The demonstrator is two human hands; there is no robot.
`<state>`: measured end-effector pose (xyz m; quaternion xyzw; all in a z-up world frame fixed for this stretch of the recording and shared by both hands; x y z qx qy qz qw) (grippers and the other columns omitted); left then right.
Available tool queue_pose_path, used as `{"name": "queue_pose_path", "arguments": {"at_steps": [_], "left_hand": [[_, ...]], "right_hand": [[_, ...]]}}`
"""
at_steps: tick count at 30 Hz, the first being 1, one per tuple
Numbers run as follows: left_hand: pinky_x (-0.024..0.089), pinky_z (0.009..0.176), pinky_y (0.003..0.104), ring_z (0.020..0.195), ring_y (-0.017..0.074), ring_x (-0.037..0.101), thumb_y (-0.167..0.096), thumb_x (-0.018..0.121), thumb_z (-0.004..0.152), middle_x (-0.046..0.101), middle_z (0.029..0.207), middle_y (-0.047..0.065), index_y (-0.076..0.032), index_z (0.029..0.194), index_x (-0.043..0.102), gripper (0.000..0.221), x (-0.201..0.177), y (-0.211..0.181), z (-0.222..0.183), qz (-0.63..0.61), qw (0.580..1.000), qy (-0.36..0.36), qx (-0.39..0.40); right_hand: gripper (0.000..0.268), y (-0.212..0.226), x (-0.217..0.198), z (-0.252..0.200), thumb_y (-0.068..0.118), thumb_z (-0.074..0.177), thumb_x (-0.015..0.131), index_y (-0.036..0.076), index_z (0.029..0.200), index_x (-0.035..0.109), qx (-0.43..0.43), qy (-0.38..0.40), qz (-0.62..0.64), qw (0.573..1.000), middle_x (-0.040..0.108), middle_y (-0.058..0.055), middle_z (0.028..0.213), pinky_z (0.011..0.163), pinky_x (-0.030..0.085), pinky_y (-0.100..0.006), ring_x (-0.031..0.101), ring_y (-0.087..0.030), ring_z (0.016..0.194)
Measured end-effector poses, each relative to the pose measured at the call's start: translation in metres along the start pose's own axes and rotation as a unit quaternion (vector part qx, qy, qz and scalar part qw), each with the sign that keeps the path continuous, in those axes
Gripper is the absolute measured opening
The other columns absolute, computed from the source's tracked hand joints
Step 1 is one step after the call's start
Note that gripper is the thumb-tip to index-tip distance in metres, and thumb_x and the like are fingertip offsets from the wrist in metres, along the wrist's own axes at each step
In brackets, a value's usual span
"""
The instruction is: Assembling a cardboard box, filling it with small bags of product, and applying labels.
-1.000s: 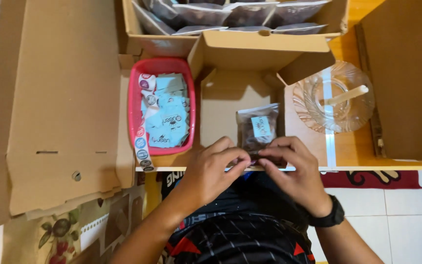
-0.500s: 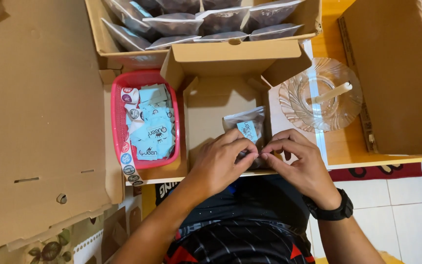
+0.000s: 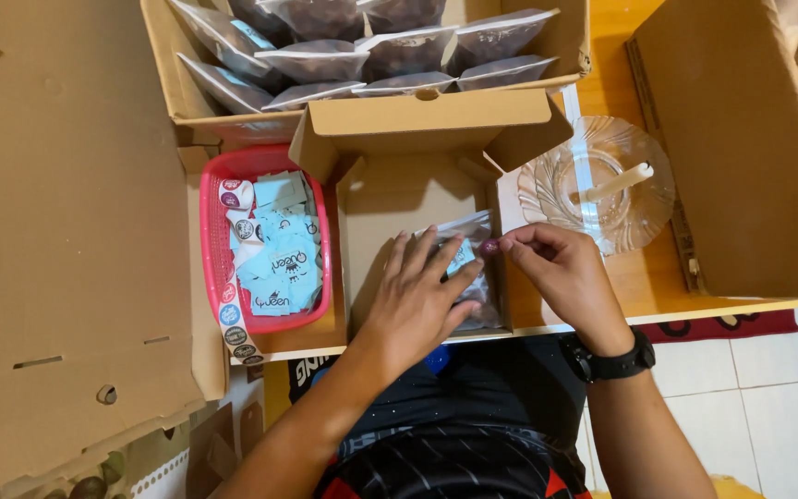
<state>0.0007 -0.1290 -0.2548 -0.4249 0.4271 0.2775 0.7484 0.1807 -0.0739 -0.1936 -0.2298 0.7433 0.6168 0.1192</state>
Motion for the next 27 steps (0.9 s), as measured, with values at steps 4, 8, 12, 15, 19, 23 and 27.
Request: {"name": "queue_pose_path", "arguments": {"at_steps": [4,8,12,15,19,23,27], "left_hand": [[0.027,0.115,0.069,0.14,0.0471,0.046,-0.037,0.069,0.093,0.059,0.142,0.02,-0.018,0.134,0.066,0.045,-0.004,0.001,-0.004,0.0,1.0,0.021,0.0],[0.028,0.114,0.07,0.139,0.0474,0.047,-0.038,0.069,0.094,0.058,0.143,0.02,-0.018,0.134,0.065,0.045,0.0,0.007,-0.006,0.004,1.0,0.011,0.002],[0.031,0.113,0.069,0.138,0.0469,0.048,-0.038,0.07,0.094,0.059,0.141,0.018,-0.019,0.139,0.062,0.05,-0.004,0.009,-0.007,0.001,1.0,0.006,0.003],[0.031,0.113,0.069,0.137,0.0472,0.049,-0.037,0.073,0.091,0.06,0.14,0.018,-0.018,0.135,0.064,0.049,-0.004,0.008,-0.009,-0.004,1.0,0.01,0.008],[0.031,0.113,0.07,0.136,0.0474,0.049,-0.036,0.073,0.091,0.06,0.139,0.018,-0.017,0.135,0.063,0.049,-0.008,0.005,-0.01,0.003,1.0,0.004,0.009],[0.03,0.112,0.071,0.136,0.048,0.049,-0.036,0.072,0.092,0.061,0.139,0.019,-0.017,0.135,0.064,0.047,-0.011,0.003,-0.011,0.003,1.0,0.002,0.006],[0.03,0.112,0.071,0.136,0.0484,0.049,-0.035,0.071,0.092,0.061,0.139,0.02,-0.017,0.135,0.064,0.047,-0.012,0.003,-0.012,0.004,1.0,-0.003,0.005]], "right_hand": [[0.013,0.006,0.0,0.003,0.008,0.09,0.069,0.007,0.094,0.081,0.016,0.012,0.0,1.0,0.064,-0.005,0.065,0.058,0.046,-0.028,0.051,-0.011,0.064],[0.014,0.005,0.001,0.003,0.007,0.085,0.07,0.006,0.093,0.081,0.028,0.032,0.019,0.999,0.061,-0.004,0.065,0.06,0.046,-0.027,0.051,-0.011,0.065],[0.014,-0.003,-0.003,0.0,0.006,0.085,0.071,0.005,0.094,0.082,0.036,0.034,0.025,0.998,0.059,-0.005,0.065,0.061,0.046,-0.027,0.051,-0.011,0.066],[0.014,0.007,0.0,-0.001,0.008,0.087,0.07,0.006,0.095,0.082,0.034,0.027,0.033,0.999,0.059,-0.004,0.064,0.061,0.045,-0.026,0.05,-0.01,0.066],[0.013,0.006,0.001,0.004,0.01,0.087,0.072,0.006,0.095,0.081,0.031,0.028,0.032,0.999,0.06,-0.004,0.064,0.06,0.045,-0.025,0.05,-0.009,0.066],[0.015,0.005,0.003,0.012,0.01,0.085,0.073,0.005,0.096,0.082,0.023,0.043,0.013,0.999,0.056,-0.005,0.061,0.058,0.042,-0.027,0.049,-0.011,0.062],[0.014,0.005,0.004,0.018,0.011,0.086,0.073,0.004,0.095,0.081,0.018,0.052,-0.001,0.998,0.054,-0.005,0.059,0.056,0.04,-0.028,0.048,-0.012,0.06]]}}
Point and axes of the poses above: each hand's wrist, its own z-axis towards the middle knuckle, its own x-axis out of the palm, y = z × x, the point moved 1 cm from there along z, towards the middle knuckle
